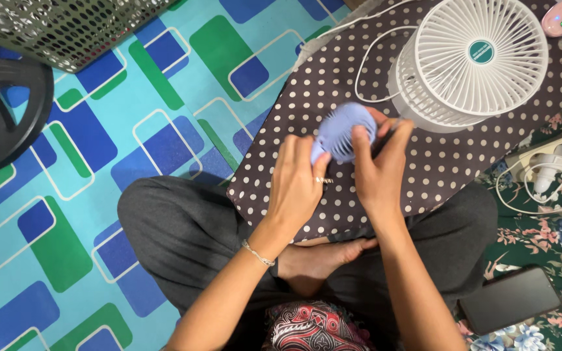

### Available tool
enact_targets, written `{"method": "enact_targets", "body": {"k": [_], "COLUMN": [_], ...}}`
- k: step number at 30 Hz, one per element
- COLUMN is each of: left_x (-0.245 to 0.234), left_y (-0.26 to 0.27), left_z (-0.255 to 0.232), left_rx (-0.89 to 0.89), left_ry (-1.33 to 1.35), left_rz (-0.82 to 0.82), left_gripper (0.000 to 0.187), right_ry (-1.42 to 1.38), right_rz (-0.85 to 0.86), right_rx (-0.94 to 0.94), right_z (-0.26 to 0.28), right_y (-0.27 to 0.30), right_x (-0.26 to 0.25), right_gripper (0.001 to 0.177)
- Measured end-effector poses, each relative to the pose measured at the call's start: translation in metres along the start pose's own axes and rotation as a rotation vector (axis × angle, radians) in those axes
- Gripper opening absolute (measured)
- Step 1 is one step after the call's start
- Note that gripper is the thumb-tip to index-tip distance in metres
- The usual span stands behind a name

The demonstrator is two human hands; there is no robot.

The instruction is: The person sits on the floor and uses a small screwdriver to remove screws from a portable electric fan. They remove the front grille, then the back cover, and continue unscrewing components to disassemble the fan.

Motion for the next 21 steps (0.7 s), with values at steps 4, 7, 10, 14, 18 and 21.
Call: {"method": "enact_targets", "body": {"k": [4,7,10,14,18,21], "left_x": [0.006,0.019,0.037,0.044,0.035,0.035], "left_y": [-0.012,-0.014,-0.011,-0.013,-0.011,-0.011], "left_z": [0.022,0.026,0.03,0.022,0.014,0.018], "left_rx": [-0.177,-0.167,-0.201,-0.196,-0.191,-0.319], "left_ry": [0.376,0.727,1.003,1.146,0.952,0.939], "left_rz": [-0.064,-0.09,-0.041,0.029,-0.07,-0.137], "left_gripper": [0.034,0.039,0.039,0.038,0.041,0.039], "right_ry": [-0.423,-0.511,-0.519,-0.345,0.094,0.144], "right_rz": [0.036,0.097,0.128,0.112,0.059,-0.02], "right_rx": [0.043,0.095,0.145,0.16,0.285,0.206], "right_z": [-0.002,-0.003,-0.007,0.0,0.005,0.021], "right_y": [0.011,0.024,0.032,0.029,0.037,0.039], "right_x": [0.017,0.037,0.041,0.036,0.029,0.025], "right_gripper": [0.036,0.04,0.042,0.047,0.042,0.038]}}
Point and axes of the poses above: each hand's wrist, its own y-axis away from the middle knuckle, its own x-axis out of the palm, z = x × y, the point moved 9 cm from there along -y, towards the middle knuckle, and after that the axes turned 10 degrees about z, right-handed, at the moved point
